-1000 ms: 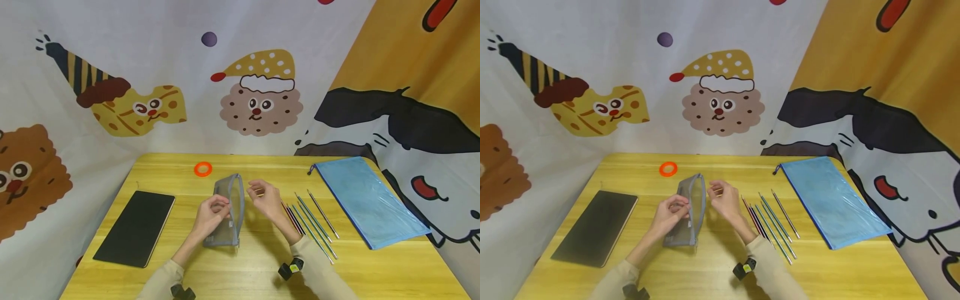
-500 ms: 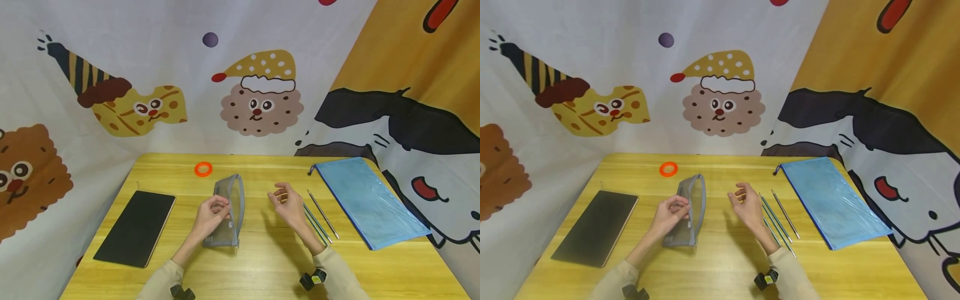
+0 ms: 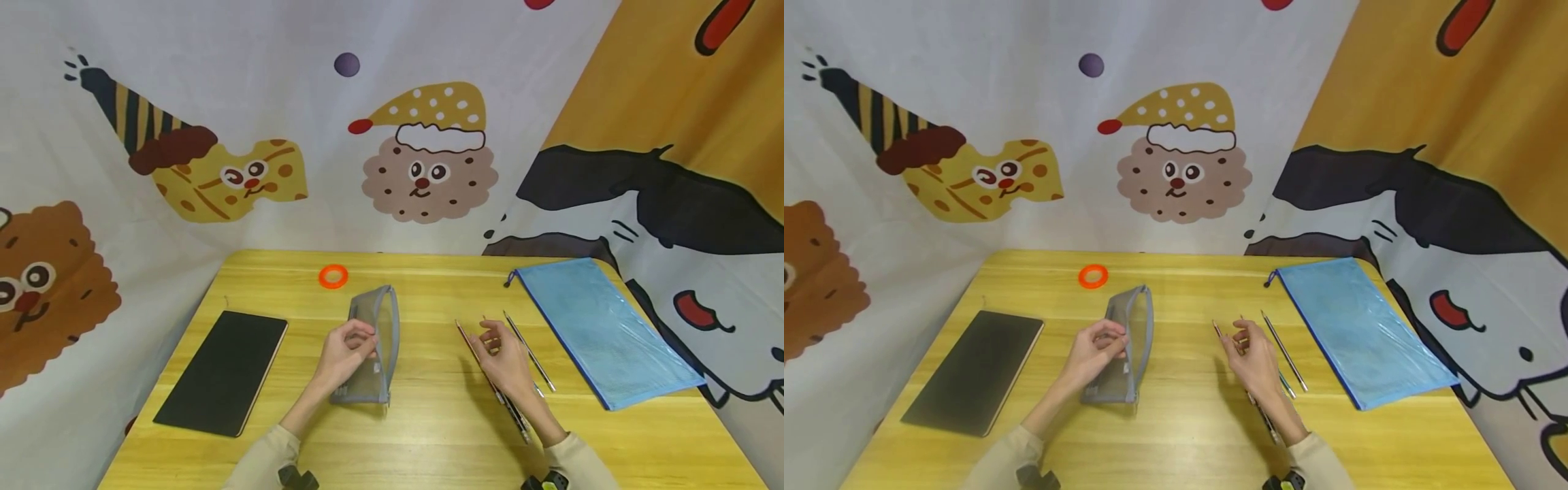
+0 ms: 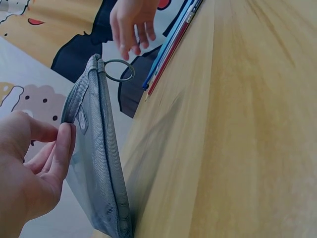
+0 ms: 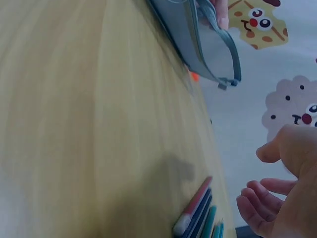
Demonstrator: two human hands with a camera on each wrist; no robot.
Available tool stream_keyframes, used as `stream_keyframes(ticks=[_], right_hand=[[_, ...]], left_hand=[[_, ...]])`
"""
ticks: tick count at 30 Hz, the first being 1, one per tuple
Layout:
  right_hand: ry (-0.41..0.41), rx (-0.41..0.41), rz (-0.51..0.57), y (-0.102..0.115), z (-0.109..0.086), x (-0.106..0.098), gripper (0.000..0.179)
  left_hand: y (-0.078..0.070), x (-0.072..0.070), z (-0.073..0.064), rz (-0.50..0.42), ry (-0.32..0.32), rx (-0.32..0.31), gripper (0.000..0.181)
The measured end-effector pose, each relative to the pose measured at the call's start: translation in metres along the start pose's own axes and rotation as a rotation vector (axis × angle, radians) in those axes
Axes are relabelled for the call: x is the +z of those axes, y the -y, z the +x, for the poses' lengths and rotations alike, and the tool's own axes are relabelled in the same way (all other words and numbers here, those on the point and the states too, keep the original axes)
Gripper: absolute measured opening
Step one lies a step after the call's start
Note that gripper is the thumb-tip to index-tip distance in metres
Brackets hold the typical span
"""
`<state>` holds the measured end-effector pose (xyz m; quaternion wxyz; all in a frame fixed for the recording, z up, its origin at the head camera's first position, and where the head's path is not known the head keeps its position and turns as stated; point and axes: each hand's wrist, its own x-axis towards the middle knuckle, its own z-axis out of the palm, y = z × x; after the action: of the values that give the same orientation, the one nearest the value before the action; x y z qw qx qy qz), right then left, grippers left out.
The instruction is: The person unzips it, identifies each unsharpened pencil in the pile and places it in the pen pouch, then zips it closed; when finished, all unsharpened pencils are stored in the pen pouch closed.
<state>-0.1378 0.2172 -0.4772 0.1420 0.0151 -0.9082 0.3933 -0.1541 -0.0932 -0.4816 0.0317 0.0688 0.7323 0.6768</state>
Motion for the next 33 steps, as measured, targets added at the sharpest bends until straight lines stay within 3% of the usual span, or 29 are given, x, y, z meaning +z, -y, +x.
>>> stream_keyframes(ticks=[9, 22, 33], right_hand=[[-0.038, 0.008, -0.060, -0.019, -0.017, -0.014, 0.030], [-0.011, 0.052, -0.125, -0.043, -0.037, -0.023, 0.027], [-0.012, -0.053, -0.251, -0.044, -0.040, -0.023, 0.024]], left_hand=[[0.002, 0.000, 0.000, -0.005, 0.008, 0.004, 0.013], [0.002, -0.002, 0.000, -0.005, 0.004, 0.000, 0.013], [0.003, -0.003, 0.000, -0.003, 0.009, -0.015, 0.014]])
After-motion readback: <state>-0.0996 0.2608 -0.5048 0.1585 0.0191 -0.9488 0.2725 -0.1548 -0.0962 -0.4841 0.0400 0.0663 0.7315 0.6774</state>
